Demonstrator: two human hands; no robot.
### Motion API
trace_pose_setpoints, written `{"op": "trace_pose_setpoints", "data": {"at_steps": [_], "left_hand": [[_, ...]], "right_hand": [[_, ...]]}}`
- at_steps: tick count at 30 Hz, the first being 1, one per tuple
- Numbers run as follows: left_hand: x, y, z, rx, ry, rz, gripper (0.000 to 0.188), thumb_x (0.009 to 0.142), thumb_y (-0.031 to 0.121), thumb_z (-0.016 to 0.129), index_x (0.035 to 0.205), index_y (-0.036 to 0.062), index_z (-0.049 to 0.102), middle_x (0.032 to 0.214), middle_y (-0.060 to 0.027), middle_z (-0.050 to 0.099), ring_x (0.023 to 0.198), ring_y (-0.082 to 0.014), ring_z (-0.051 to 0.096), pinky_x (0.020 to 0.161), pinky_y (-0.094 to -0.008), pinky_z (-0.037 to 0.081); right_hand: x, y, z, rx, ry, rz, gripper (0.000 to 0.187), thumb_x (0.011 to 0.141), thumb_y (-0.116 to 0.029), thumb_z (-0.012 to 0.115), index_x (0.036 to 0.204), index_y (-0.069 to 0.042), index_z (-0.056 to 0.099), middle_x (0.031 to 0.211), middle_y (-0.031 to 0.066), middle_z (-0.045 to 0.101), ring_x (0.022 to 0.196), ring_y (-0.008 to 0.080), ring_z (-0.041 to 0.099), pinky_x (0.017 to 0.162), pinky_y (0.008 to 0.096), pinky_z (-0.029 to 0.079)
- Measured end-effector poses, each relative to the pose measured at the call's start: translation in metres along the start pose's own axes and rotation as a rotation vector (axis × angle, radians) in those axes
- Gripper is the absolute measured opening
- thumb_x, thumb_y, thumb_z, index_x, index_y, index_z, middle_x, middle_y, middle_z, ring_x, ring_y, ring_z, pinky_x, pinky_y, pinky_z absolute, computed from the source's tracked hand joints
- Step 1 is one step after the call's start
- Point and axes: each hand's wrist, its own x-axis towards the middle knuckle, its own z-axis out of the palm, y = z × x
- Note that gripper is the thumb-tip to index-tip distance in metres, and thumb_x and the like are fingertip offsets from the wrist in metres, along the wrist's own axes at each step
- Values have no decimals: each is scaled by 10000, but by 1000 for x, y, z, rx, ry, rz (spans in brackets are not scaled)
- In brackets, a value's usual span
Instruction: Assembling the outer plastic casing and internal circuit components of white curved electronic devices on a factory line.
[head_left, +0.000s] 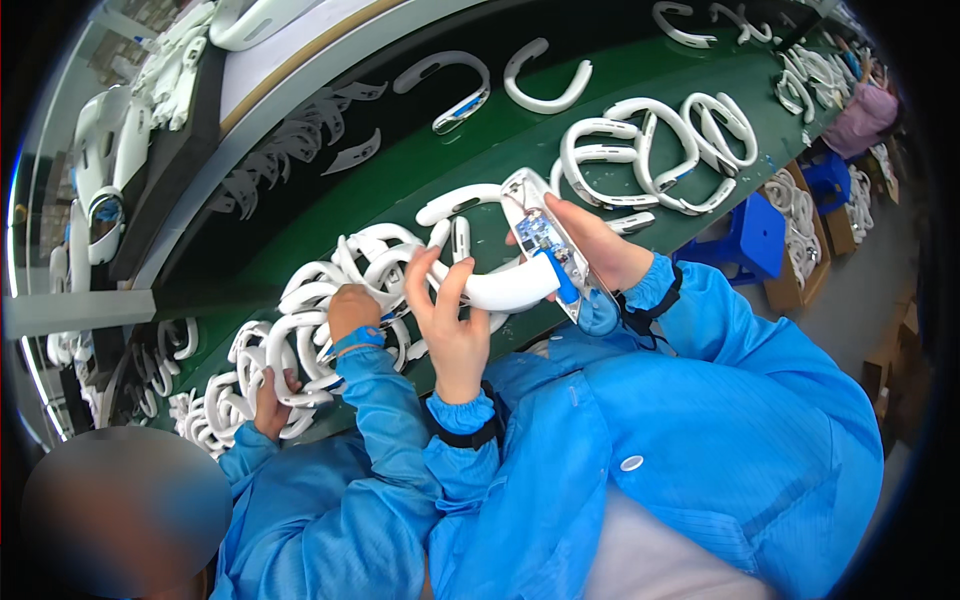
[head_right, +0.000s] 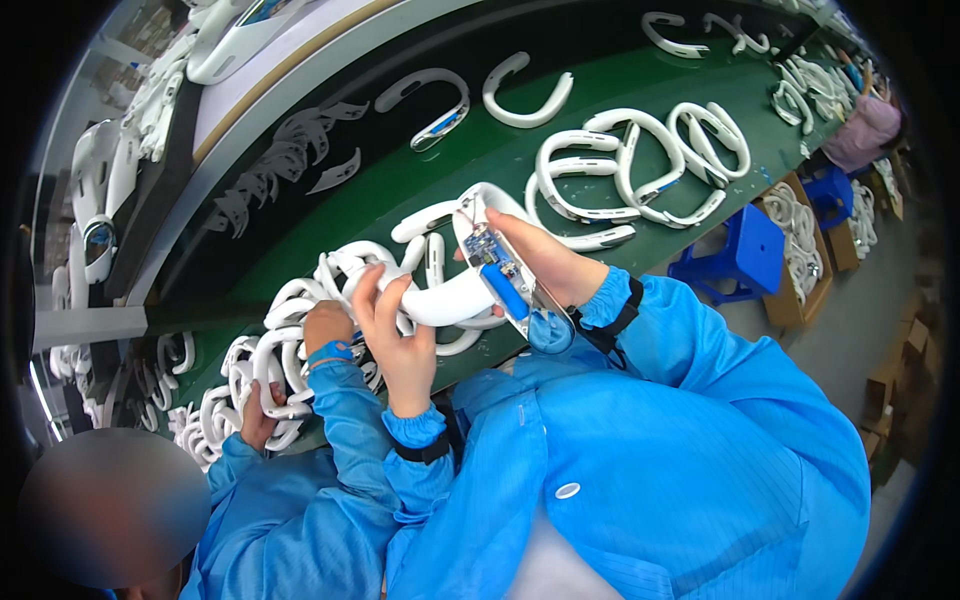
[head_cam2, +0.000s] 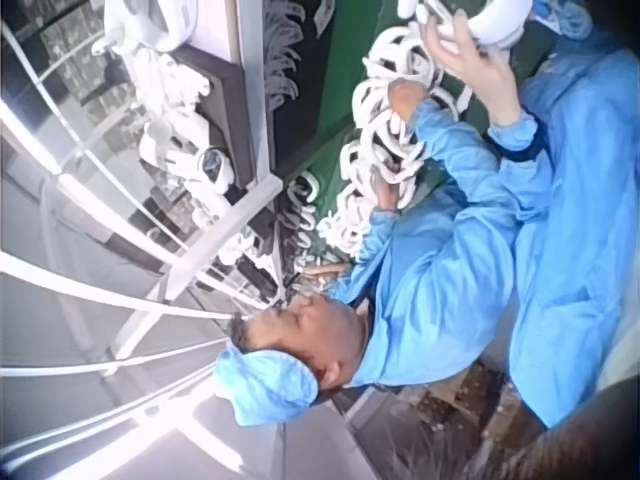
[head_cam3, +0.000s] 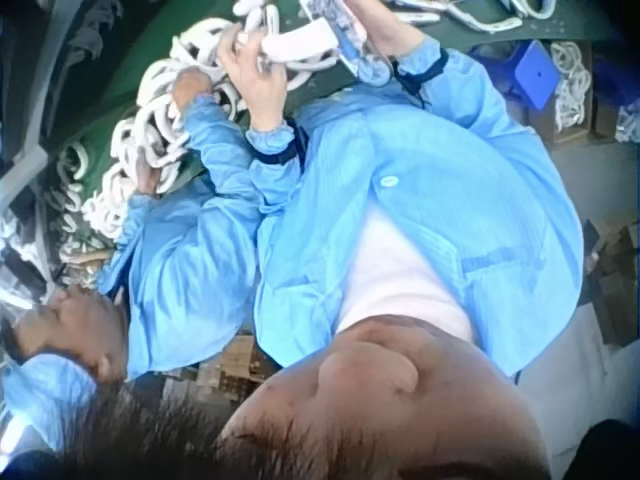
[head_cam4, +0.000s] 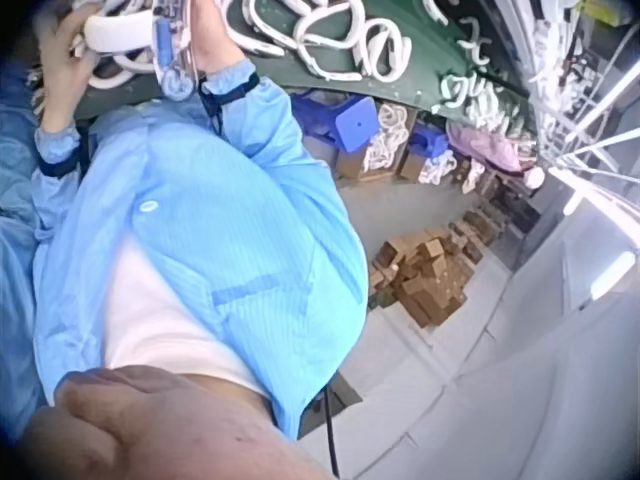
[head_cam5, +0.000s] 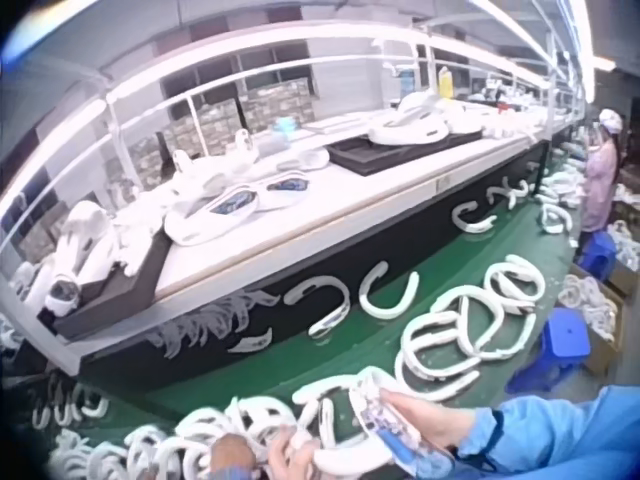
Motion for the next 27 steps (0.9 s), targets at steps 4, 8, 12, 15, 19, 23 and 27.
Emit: {"op": "trace_pose_setpoints", "data": {"at_steps": [4,8,12,15,19,23,27], "left_hand": [[12,-1,0,168,-70,124,480,611,-94,586,998,183,650,1222,-145,445,1230,-380,359,990,-469,304],[10,1,8,175,-153,199,491,595,-66,598,984,225,668,1239,-124,449,1213,-367,368,990,-463,294],[9,17,30,112,-224,251,501,616,-37,610,1021,252,665,1236,-120,453,1193,-361,380,981,-461,304],[8,27,37,217,-269,198,546,648,-32,599,1113,252,632,1257,-145,425,1170,-362,389,987,-454,303],[1,42,41,-130,-113,-305,542,781,92,557,1305,33,432,1081,-142,506,966,-238,508,820,-341,421],[0,66,84,-349,-192,-689,518,888,250,543,1292,-28,377,870,-164,620,759,-190,595,676,-299,458],[-1,83,118,-259,-145,-696,511,884,258,552,1265,-45,396,843,-222,643,751,-250,652,623,-315,480]], "right_hand": [[-5,0,-18,-31,-139,157,442,906,-417,489,1102,-24,533,846,133,626,620,183,637,477,283,540],[-15,6,-23,-76,-255,233,417,864,-328,596,1123,-12,511,901,149,623,657,203,651,494,287,549],[-21,9,-34,-249,-434,283,396,802,-152,655,1129,2,492,911,145,618,699,194,650,530,282,548],[-25,7,-45,-145,-351,286,381,770,-73,659,1100,5,486,889,125,606,678,177,631,548,285,545],[-37,-5,-60,-210,-329,208,389,762,-65,665,1097,3,479,867,101,593,667,162,618,550,277,533],[-43,-13,-62,-520,-391,20,425,760,-42,624,1144,-15,444,847,62,574,641,111,577,557,246,504],[-48,-21,-80,-580,-409,-9,437,754,-32,608,1159,-23,443,833,54,565,631,100,563,555,237,497]]}}
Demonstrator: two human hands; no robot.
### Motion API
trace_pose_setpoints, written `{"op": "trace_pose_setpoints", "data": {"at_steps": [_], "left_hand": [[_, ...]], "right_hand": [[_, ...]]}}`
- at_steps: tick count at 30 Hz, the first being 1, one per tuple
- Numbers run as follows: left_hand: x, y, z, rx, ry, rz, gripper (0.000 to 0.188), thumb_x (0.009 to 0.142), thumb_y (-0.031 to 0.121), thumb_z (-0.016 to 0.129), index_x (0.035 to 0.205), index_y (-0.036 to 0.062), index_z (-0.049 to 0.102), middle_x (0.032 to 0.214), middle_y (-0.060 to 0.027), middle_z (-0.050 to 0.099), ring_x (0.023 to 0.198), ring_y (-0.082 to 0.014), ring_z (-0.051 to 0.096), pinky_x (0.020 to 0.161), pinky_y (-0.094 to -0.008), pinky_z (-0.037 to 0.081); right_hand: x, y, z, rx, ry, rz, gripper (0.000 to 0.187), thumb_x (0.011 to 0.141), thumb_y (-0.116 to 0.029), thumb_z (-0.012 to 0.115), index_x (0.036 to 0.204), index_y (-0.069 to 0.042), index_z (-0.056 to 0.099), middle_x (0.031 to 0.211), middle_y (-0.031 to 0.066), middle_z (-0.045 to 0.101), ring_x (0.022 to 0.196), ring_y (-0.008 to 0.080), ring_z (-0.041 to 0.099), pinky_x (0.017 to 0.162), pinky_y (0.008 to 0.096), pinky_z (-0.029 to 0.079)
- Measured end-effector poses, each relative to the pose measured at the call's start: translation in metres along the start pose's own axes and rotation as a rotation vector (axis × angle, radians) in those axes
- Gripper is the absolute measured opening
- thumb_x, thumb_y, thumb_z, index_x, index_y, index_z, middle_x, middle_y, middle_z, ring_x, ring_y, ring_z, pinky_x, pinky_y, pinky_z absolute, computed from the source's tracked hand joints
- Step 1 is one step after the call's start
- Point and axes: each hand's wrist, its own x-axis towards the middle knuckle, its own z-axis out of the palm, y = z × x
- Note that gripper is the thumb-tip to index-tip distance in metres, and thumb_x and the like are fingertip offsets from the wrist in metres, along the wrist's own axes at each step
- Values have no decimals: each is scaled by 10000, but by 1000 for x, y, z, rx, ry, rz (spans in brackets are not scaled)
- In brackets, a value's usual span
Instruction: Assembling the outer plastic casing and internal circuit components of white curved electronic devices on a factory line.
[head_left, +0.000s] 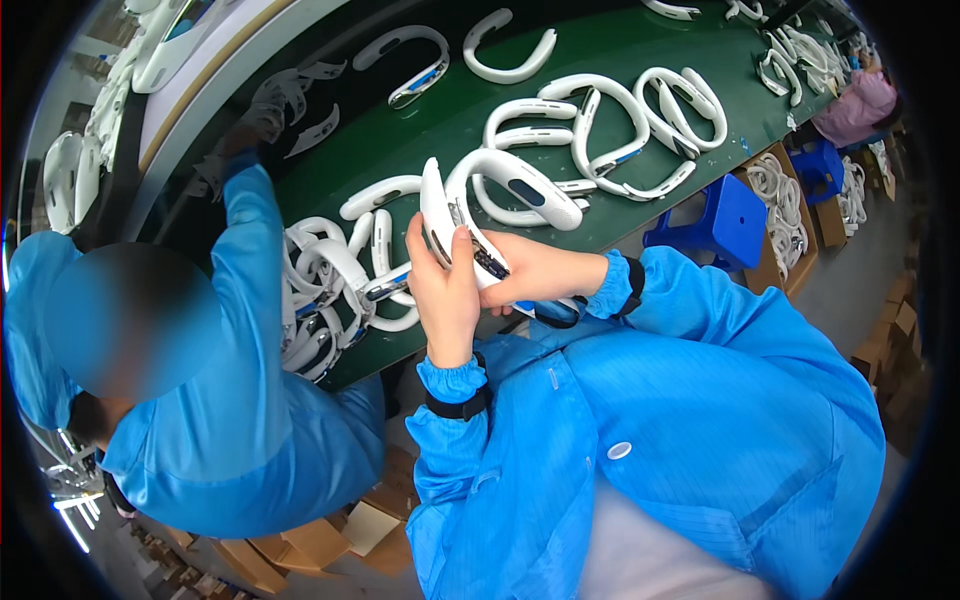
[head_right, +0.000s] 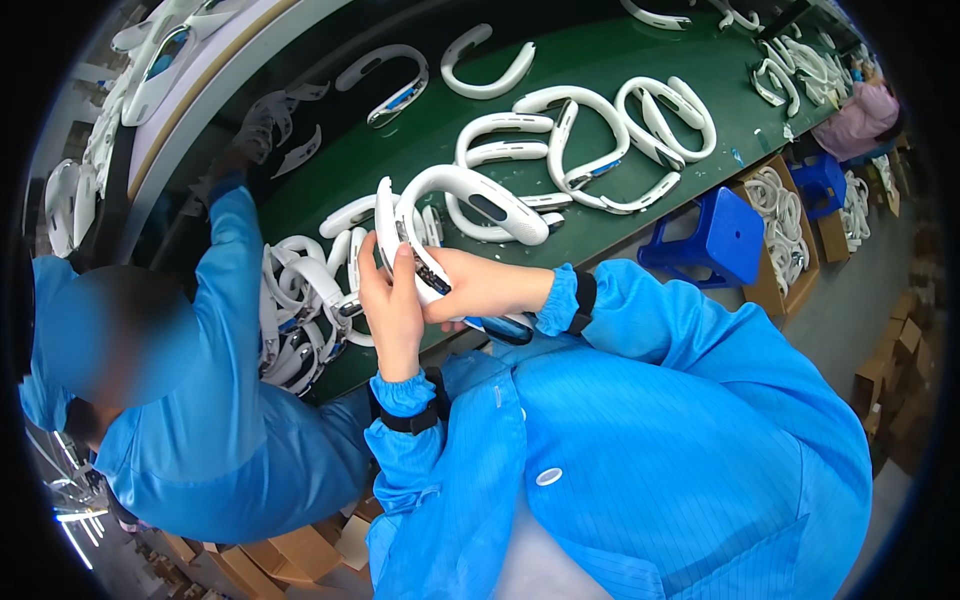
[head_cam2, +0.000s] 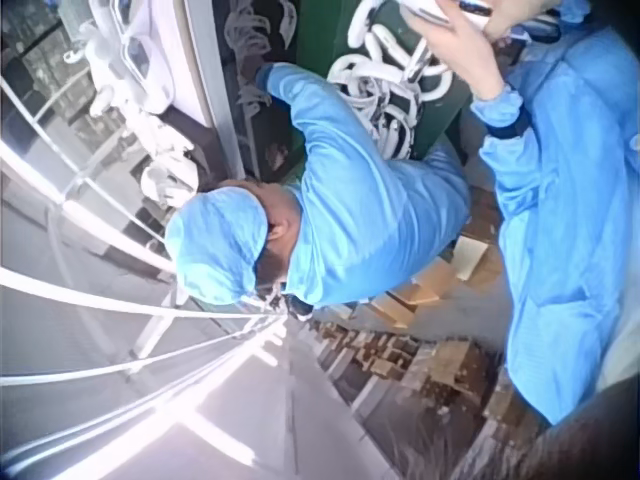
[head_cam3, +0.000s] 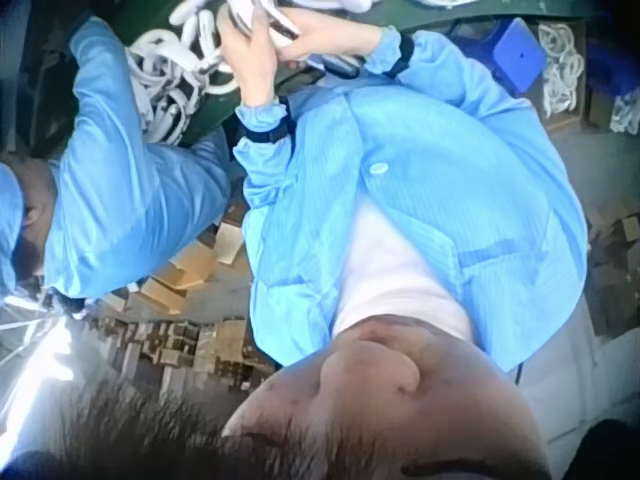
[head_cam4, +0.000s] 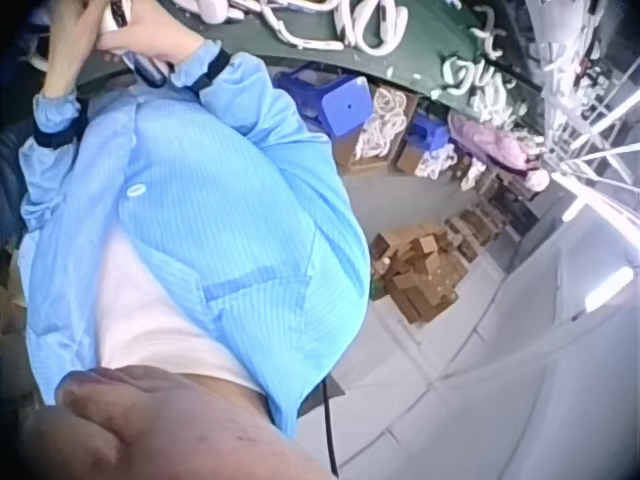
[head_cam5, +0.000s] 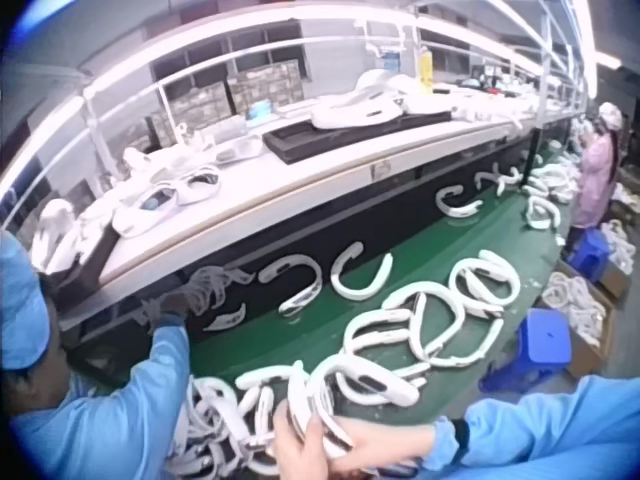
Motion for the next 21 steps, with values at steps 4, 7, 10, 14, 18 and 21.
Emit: {"op": "trace_pose_setpoints", "data": {"at_steps": [4,7,10,14,18,21], "left_hand": [[1,11,9,28,62,27,495,895,216,534,1278,-61,383,650,-126,610,549,-138,560,486,-270,402],[-6,19,13,-24,106,40,483,906,171,526,1303,-46,355,672,-85,595,554,-73,518,477,-214,368],[-14,26,21,-132,114,124,544,845,69,594,1315,-37,341,794,-115,621,641,-100,568,546,-213,425],[-20,35,18,45,51,102,714,711,95,676,1306,-80,321,791,-131,646,692,-171,624,638,-288,484],[-19,25,-8,201,-219,379,510,564,43,570,1071,2,547,906,-138,576,842,-286,547,805,-359,430],[-17,48,-15,607,-393,440,442,576,19,558,1009,90,610,892,-112,488,932,-286,478,916,-423,316]], "right_hand": [[-14,13,-21,285,28,23,362,863,-278,554,1125,-39,481,806,59,597,618,120,593,512,242,510],[-15,20,-34,458,98,157,514,901,-536,415,1046,-61,547,824,72,632,618,140,625,480,253,531],[-20,22,-39,458,110,172,514,897,-530,430,1016,-46,556,814,80,631,627,138,628,492,254,534],[-24,18,-46,423,47,98,521,906,-516,427,1027,-25,549,815,96,629,646,152,629,515,267,537],[-24,16,-54,550,65,69,525,910,-515,419,1098,-41,544,842,87,640,642,141,631,506,282,542],[-29,12,-57,607,-29,119,480,907,-478,463,1105,-49,545,834,81,644,664,146,646,516,296,554]]}}
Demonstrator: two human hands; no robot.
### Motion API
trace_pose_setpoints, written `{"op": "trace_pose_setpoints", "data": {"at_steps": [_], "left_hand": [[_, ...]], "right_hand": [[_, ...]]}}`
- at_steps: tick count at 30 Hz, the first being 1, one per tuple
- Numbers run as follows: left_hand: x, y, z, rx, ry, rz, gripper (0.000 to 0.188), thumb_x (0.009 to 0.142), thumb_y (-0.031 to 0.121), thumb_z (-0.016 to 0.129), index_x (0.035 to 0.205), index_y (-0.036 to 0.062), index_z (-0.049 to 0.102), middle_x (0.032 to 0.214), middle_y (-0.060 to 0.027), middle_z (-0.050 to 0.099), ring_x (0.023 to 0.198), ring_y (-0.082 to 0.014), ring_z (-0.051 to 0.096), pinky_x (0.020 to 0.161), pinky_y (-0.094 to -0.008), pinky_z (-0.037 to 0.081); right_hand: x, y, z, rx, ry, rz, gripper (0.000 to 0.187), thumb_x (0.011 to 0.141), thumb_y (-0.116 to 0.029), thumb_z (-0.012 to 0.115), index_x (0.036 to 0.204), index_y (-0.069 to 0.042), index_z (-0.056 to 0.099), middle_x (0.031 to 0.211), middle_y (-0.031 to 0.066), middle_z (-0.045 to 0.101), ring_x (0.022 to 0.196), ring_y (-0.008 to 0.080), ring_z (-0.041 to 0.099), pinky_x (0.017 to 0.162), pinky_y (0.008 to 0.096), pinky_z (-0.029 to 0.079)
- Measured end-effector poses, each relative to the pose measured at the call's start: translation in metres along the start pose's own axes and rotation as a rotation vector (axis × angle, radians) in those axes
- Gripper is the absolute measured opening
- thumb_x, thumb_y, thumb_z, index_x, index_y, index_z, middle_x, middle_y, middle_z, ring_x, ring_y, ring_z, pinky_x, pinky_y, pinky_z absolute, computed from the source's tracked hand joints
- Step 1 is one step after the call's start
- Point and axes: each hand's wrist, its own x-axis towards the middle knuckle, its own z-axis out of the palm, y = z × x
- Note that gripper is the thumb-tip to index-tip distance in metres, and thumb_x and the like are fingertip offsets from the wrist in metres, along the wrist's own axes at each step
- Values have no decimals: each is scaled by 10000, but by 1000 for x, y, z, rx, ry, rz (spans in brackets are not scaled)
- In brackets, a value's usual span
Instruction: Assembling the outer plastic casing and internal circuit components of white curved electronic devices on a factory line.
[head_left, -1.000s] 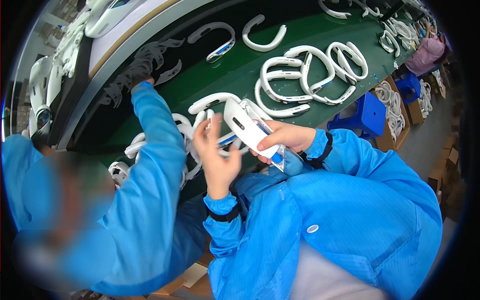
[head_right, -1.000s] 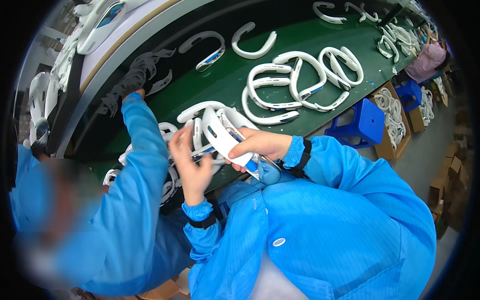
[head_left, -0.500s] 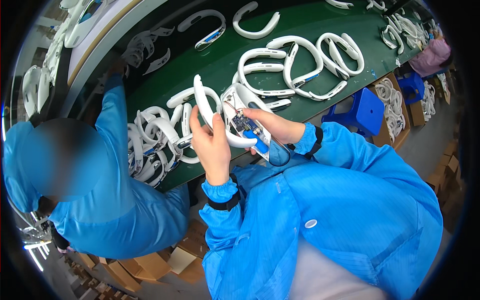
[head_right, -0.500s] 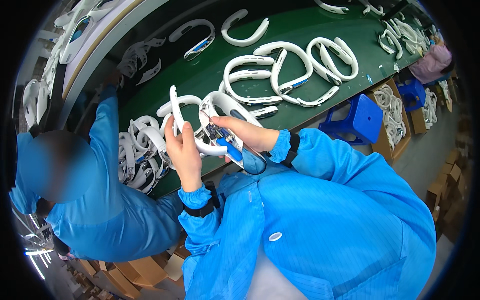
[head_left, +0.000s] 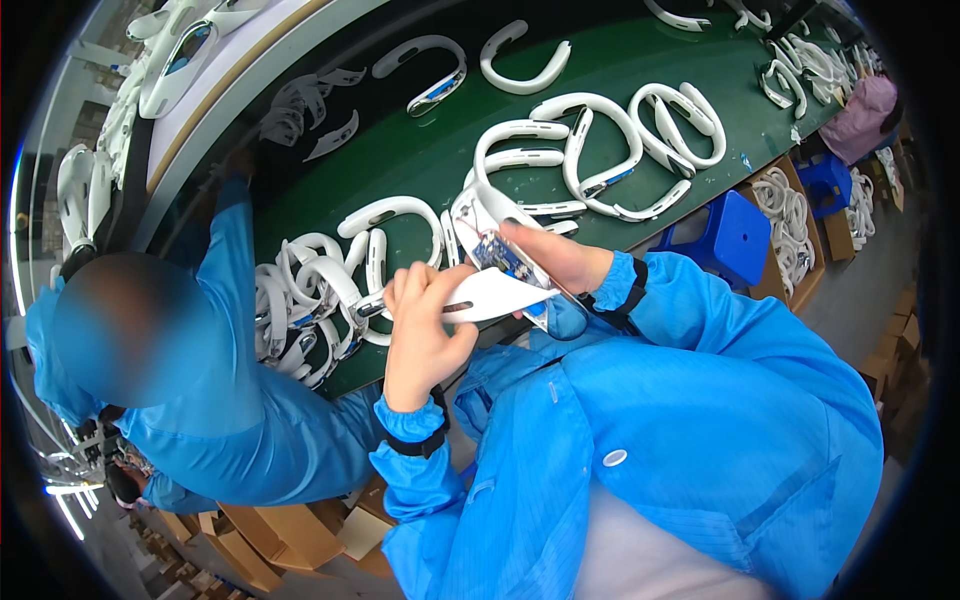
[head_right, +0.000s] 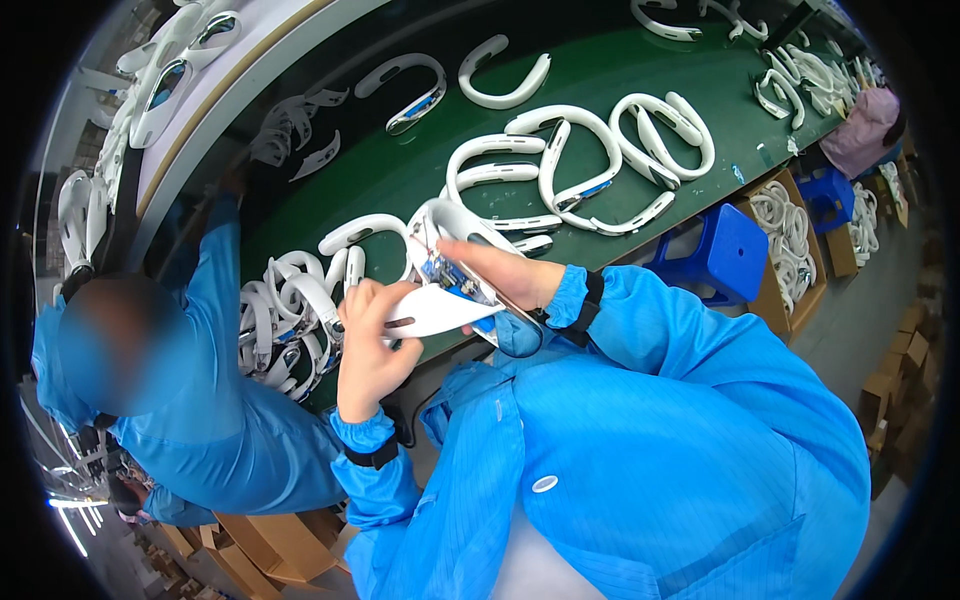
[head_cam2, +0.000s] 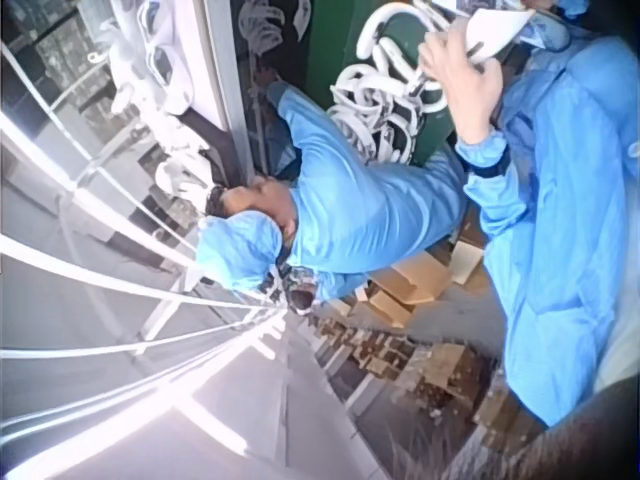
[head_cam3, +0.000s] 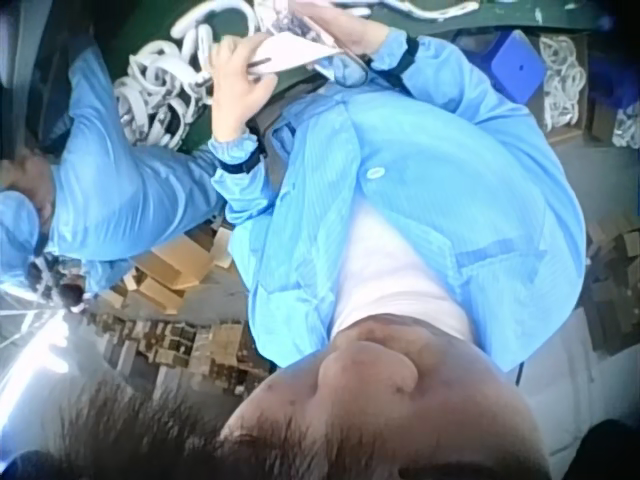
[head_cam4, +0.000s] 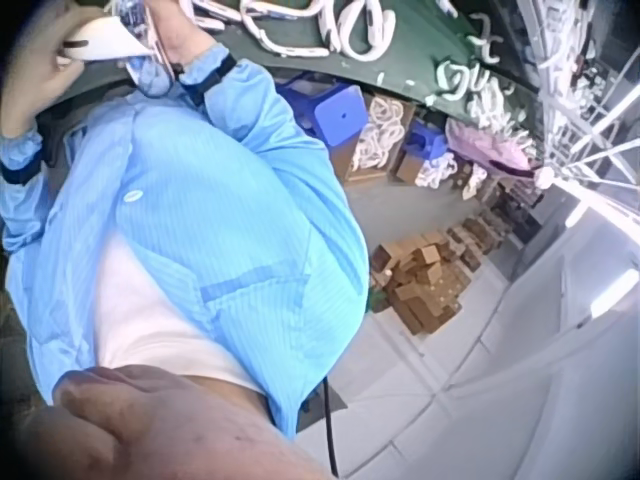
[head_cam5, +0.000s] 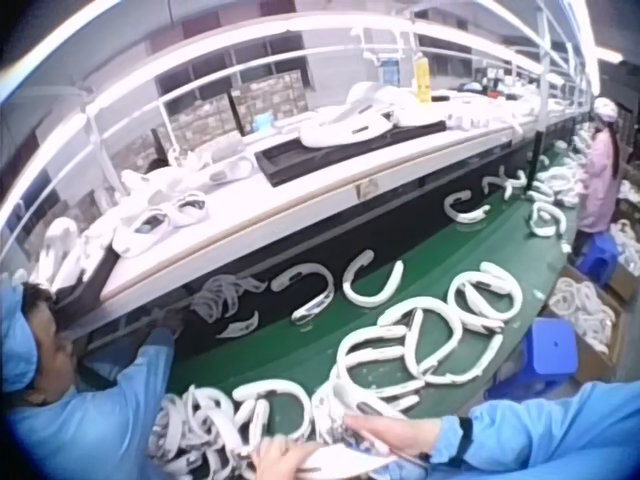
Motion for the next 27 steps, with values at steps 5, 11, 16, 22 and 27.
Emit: {"op": "trace_pose_setpoints", "data": {"at_steps": [5,11,16,22,27], "left_hand": [[21,-2,15,181,74,238,461,633,-18,538,1054,151,613,1042,-153,451,1038,-324,445,994,-506,243],[103,-50,9,-593,400,-53,384,729,-4,524,1112,15,535,989,-82,552,932,-175,530,845,-292,415],[223,-99,27,-817,301,-354,224,813,170,564,1022,97,598,911,-9,592,817,-117,565,705,-269,424],[373,-165,76,-466,195,-285,277,760,147,597,1014,37,621,816,-42,620,721,-173,585,650,-280,453],[439,-208,142,205,166,-142,631,701,287,682,1258,89,463,1147,-193,551,1060,-380,526,881,-437,447]], "right_hand": [[-5,5,-1,-119,-184,58,551,798,-144,632,1263,-30,358,1016,150,578,768,206,646,576,296,561],[-25,-3,-28,154,-60,-125,558,762,-73,627,1258,-54,372,1029,154,588,775,203,624,658,329,552],[-92,-25,-32,99,132,-378,666,682,-59,664,1280,-45,371,1049,147,583,778,211,610,682,317,521],[-176,-22,-57,148,470,-599,725,643,-81,685,1286,-44,353,1045,166,571,769,221,597,646,324,503],[-188,-2,-61,320,764,-701,665,640,-66,641,1244,-41,365,1015,175,568,763,242,598,657,369,518]]}}
